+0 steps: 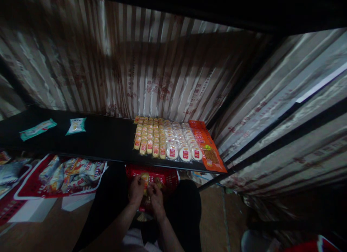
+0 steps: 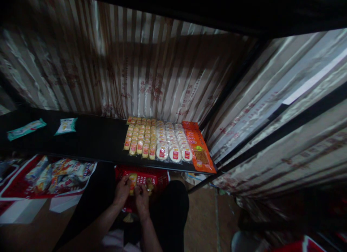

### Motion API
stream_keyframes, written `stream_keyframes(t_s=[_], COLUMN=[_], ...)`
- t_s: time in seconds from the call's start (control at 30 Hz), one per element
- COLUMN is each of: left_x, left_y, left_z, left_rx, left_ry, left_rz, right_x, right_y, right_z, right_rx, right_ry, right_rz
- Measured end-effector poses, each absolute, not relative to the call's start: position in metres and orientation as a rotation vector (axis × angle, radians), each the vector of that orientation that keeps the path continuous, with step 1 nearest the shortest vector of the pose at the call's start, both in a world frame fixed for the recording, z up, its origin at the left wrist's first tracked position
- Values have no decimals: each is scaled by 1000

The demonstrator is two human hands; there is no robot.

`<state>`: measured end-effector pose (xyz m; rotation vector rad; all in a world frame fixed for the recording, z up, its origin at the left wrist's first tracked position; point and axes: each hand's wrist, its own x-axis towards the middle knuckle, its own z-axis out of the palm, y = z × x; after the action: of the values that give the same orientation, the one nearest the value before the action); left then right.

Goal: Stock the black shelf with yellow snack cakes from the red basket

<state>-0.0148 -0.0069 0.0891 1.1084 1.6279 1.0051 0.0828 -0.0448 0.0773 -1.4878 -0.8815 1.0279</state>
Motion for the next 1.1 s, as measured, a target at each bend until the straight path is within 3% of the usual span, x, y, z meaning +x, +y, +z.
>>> stream_keyframes(t_s=[0.37, 1.1], left_x=[-16, -39], left_y=[-3, 33], left_z=[106, 138], left_rx=[1150, 1026], left_ry=[1696, 1848], left_rz=[1244, 1373], right_x=[65, 28], right_y=[-29, 13], right_z=[116, 154], right_rx=[-1489, -1487], right_ry=[-1027, -1208], right_rz=[843, 878])
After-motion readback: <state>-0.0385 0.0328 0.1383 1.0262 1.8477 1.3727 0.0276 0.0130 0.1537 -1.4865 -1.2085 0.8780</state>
